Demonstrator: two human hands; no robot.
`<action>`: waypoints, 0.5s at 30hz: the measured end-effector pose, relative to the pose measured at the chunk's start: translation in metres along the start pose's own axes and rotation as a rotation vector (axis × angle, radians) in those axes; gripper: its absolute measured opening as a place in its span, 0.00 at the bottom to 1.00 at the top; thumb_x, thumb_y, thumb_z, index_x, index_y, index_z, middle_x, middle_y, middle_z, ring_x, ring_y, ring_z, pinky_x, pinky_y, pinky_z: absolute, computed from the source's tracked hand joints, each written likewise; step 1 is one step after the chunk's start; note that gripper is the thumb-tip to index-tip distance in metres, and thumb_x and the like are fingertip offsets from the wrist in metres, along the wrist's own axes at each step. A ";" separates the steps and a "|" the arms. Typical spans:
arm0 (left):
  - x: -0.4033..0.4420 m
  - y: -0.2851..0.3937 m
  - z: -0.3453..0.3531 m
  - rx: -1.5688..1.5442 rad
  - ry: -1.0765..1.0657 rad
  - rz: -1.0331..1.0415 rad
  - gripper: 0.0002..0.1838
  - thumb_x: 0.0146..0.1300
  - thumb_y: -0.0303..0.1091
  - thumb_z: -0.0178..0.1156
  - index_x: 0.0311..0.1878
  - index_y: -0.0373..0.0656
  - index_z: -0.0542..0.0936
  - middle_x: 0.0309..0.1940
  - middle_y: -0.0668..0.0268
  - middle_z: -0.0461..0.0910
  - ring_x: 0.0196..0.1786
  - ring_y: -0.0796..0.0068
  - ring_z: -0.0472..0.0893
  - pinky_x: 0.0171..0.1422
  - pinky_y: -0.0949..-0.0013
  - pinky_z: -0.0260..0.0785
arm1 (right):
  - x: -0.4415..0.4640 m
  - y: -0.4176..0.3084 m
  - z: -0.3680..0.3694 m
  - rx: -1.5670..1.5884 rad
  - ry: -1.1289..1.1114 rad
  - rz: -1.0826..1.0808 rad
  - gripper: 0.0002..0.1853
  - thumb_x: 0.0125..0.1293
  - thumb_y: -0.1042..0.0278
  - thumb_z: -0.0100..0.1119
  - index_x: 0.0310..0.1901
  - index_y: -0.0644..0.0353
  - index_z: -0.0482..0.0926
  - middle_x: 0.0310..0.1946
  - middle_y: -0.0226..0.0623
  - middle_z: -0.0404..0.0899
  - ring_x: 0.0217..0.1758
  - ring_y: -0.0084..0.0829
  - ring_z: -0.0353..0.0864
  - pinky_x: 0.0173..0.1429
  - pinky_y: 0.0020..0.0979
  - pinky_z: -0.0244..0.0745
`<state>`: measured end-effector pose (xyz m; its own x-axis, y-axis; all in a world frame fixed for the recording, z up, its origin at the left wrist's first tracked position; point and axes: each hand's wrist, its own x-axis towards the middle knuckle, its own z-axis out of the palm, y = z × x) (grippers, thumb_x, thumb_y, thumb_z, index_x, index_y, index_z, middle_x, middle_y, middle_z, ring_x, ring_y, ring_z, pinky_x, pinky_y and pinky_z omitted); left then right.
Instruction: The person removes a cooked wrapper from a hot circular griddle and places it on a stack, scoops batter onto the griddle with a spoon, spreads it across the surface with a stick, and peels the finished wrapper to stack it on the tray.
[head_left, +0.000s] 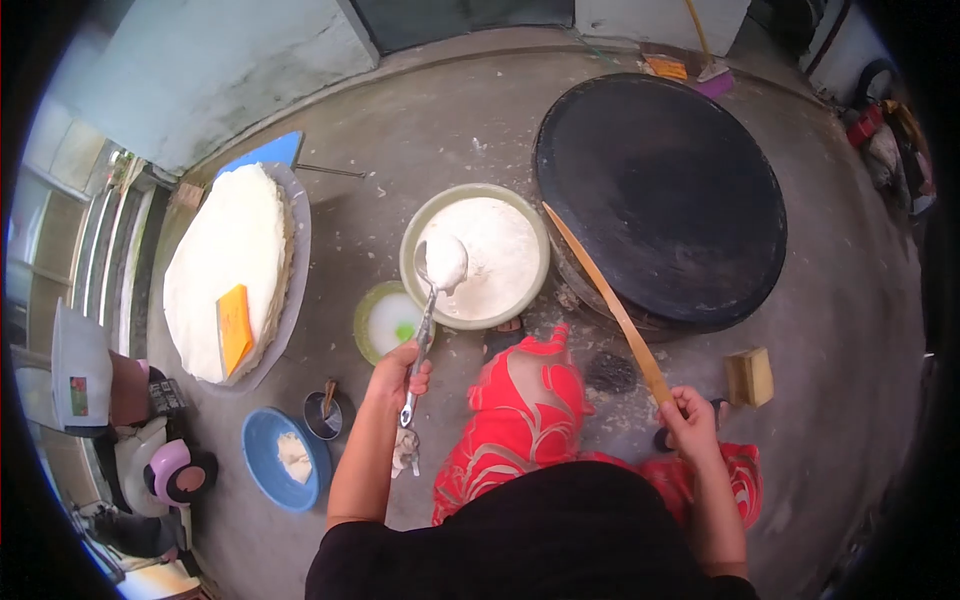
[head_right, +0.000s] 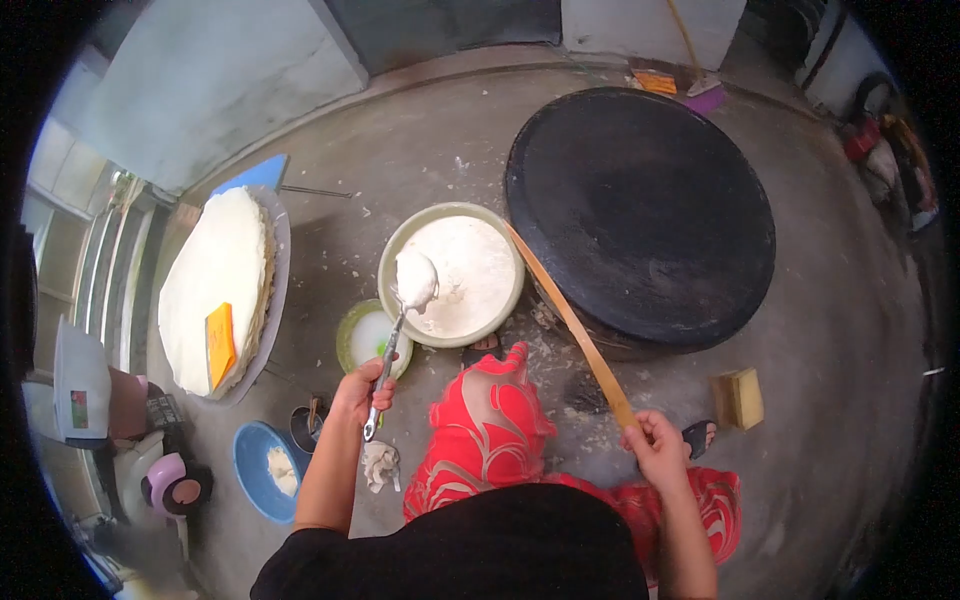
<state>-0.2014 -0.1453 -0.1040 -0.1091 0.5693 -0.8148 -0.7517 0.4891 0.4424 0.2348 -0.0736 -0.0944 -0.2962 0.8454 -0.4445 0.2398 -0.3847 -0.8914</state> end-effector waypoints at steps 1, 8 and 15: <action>-0.009 0.005 0.003 0.005 -0.022 0.027 0.14 0.62 0.32 0.41 0.50 0.46 0.67 0.18 0.64 0.67 0.13 0.83 0.58 0.13 0.81 0.50 | 0.005 0.000 0.001 -0.002 -0.005 -0.046 0.12 0.60 0.76 0.53 0.46 0.65 0.69 0.25 0.28 0.75 0.27 0.16 0.71 0.32 0.18 0.66; -0.054 0.049 0.077 0.065 -0.157 0.304 0.12 0.65 0.39 0.44 0.49 0.47 0.68 0.18 0.65 0.68 0.13 0.82 0.61 0.12 0.81 0.52 | 0.023 -0.038 0.009 -0.110 0.016 -0.106 0.23 0.57 0.79 0.53 0.57 0.62 0.66 0.33 0.29 0.76 0.31 0.14 0.71 0.37 0.16 0.66; -0.037 0.083 0.172 0.170 -0.278 0.472 0.18 0.65 0.38 0.43 0.58 0.48 0.63 0.19 0.67 0.68 0.15 0.82 0.63 0.14 0.81 0.54 | 0.043 -0.056 -0.013 -0.370 0.217 -0.400 0.24 0.55 0.81 0.53 0.55 0.63 0.68 0.47 0.39 0.75 0.48 0.23 0.73 0.51 0.23 0.66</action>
<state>-0.1478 -0.0120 0.0277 -0.2150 0.8928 -0.3957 -0.5452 0.2265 0.8071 0.2210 -0.0111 -0.0624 -0.2431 0.9698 -0.0171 0.4670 0.1015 -0.8784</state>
